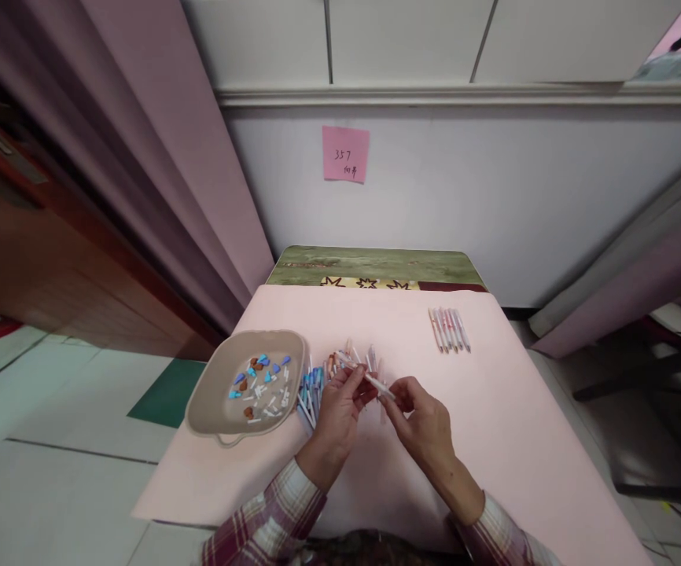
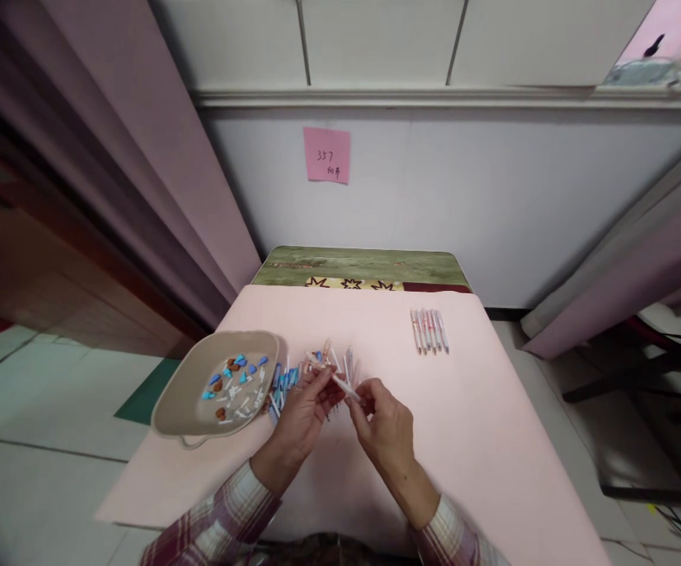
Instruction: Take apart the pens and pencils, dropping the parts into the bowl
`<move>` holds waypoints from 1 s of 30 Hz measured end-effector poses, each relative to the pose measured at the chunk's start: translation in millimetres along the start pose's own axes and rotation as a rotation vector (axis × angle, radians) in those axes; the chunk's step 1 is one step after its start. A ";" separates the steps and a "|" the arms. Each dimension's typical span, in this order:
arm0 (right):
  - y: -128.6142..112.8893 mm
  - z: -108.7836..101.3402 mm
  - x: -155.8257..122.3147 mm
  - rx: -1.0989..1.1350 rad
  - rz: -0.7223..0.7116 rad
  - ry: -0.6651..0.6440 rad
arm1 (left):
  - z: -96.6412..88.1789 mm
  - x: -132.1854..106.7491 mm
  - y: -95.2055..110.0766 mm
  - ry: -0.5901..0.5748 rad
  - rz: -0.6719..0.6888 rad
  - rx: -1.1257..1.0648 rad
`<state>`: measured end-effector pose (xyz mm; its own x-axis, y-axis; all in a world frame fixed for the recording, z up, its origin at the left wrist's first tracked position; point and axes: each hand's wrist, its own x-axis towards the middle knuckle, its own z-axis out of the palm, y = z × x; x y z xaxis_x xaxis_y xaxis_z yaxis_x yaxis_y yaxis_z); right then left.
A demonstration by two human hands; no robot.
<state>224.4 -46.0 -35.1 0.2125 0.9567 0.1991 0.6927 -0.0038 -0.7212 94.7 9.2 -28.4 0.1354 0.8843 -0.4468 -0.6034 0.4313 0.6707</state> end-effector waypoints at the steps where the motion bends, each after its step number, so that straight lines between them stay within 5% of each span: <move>1: -0.3 0.1 -0.2 -0.006 0.003 -0.021 | -0.3 0.1 -0.1 -0.001 0.003 0.001; 17: -0.5 3.5 -3.0 0.080 0.043 -0.117 | -2.1 -1.4 -0.6 -0.051 0.015 0.065; 23: 0.5 4.7 -2.4 0.054 0.041 -0.037 | -3.2 0.7 -2.0 -0.032 0.012 0.072; 30: -1.5 3.9 -3.4 0.130 0.065 -0.142 | -1.8 0.7 -2.9 -0.029 0.022 0.117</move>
<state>220.0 -48.1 -37.4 0.1481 0.9871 0.0609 0.5838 -0.0375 -0.8110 95.2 8.3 -31.7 0.1473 0.8979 -0.4149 -0.5108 0.4283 0.7454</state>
